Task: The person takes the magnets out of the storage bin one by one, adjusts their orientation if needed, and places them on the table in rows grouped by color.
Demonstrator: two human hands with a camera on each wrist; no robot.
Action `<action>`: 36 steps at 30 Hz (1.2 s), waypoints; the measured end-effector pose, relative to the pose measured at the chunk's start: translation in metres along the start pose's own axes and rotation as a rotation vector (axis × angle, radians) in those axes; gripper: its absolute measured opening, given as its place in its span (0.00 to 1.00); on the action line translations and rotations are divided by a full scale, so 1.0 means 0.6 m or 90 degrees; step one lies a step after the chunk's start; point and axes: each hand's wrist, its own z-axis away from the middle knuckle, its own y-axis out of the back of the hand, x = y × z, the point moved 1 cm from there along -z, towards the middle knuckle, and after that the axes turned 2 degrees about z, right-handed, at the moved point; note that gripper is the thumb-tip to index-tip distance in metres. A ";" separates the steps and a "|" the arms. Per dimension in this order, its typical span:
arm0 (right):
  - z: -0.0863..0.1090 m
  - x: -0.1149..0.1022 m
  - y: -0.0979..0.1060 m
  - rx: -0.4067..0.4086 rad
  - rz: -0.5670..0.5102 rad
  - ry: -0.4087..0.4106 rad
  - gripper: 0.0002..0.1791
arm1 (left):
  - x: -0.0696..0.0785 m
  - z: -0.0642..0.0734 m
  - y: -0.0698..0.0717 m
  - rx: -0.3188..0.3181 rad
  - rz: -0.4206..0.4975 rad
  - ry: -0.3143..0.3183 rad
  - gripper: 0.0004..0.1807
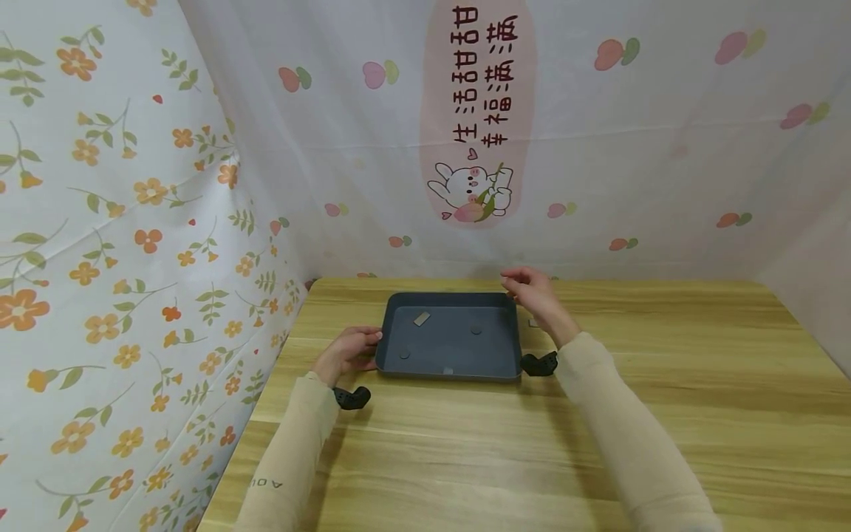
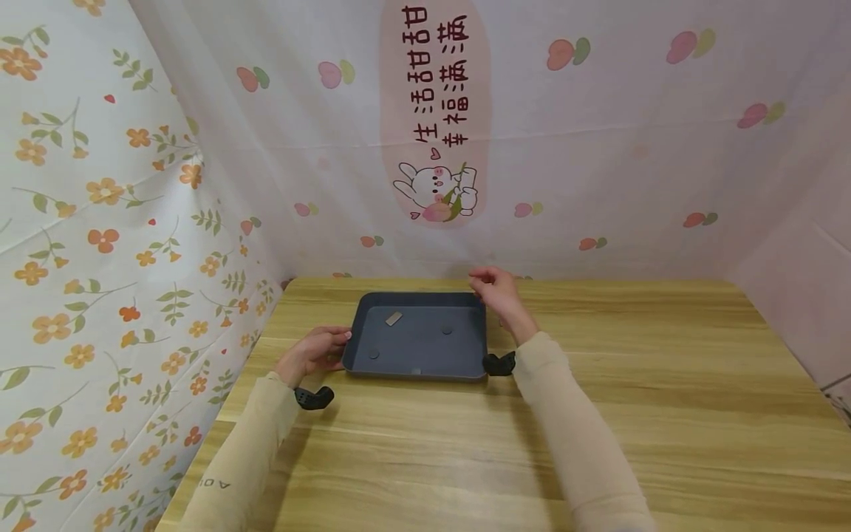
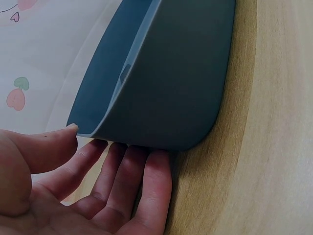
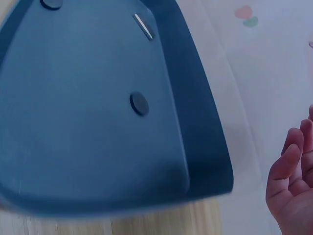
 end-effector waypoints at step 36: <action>-0.036 -0.012 -0.132 -0.205 0.394 0.239 0.17 | 0.000 0.003 -0.002 -0.012 0.018 -0.004 0.22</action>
